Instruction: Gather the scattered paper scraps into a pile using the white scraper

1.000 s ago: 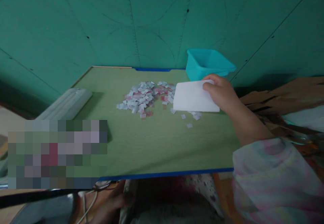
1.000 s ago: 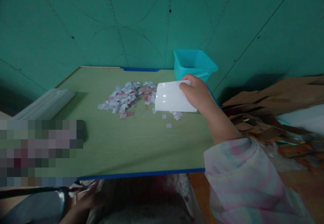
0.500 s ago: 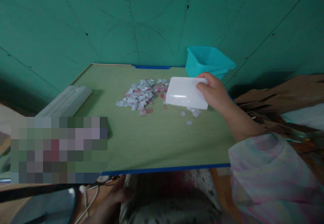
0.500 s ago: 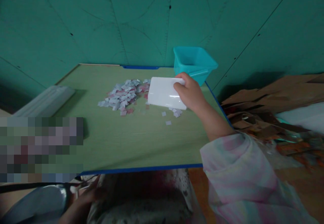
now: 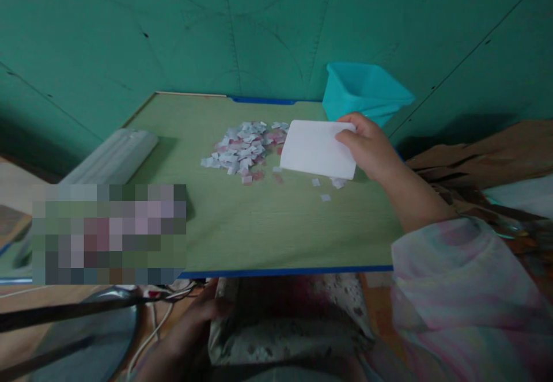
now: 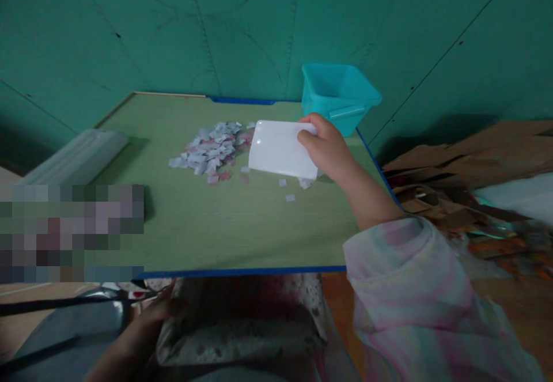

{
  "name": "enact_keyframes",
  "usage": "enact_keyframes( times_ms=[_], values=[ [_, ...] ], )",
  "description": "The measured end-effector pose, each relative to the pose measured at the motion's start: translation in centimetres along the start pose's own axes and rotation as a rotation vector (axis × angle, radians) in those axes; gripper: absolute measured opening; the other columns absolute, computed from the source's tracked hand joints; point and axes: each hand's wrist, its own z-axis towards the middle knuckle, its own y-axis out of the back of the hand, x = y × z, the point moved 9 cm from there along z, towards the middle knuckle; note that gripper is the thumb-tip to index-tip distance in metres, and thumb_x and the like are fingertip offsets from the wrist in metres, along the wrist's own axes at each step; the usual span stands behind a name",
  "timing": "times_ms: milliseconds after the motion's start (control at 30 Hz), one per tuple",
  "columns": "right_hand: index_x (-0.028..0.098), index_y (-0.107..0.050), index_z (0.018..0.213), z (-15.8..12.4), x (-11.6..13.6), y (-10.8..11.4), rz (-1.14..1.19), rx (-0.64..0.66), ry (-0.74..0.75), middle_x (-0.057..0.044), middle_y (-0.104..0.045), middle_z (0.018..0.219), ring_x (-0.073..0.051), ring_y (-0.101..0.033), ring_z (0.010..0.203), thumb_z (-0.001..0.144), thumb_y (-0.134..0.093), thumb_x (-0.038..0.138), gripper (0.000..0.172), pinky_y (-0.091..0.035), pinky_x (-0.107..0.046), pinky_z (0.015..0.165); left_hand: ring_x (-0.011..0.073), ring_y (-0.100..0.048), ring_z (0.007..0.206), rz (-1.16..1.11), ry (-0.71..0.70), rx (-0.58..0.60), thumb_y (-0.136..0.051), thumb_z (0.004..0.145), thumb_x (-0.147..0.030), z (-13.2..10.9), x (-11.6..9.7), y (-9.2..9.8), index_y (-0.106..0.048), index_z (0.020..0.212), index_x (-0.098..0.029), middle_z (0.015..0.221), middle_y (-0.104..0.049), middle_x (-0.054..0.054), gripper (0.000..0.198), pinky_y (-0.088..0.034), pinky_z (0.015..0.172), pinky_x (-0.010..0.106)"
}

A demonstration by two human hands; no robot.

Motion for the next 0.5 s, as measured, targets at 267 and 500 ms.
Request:
enact_keyframes(
  times_ms=[267, 500],
  values=[
    [0.023, -0.063, 0.095, 0.3, 0.1, 1.5, -0.056, -0.064, -0.003, -0.005, -0.066, 0.091, -0.026, -0.061, 0.084, 0.074, -0.051, 0.029, 0.025, -0.045, -0.037, 0.067, 0.0133, -0.061, 0.049, -0.119, -0.058, -0.066, -0.074, 0.047, -0.001, -0.7, -0.3, -1.0, -0.072, 0.065, -0.024, 0.053, -0.073, -0.008, 0.030, -0.045, 0.051, 0.022],
    [0.025, -0.063, 0.086, 0.4, -0.1, 4.9, -0.134, -0.190, -0.021, -0.007, -0.066, 0.087, -0.031, -0.061, 0.088, 0.073, -0.053, 0.027, 0.016, -0.045, -0.041, 0.070, 0.0125, -0.064, 0.048, -0.087, -0.025, 0.026, -0.075, 0.054, 0.002, -0.7, -0.6, -0.8, -0.078, 0.073, -0.024, 0.055, -0.076, -0.005, 0.033, -0.044, 0.050, 0.019]
  ],
)
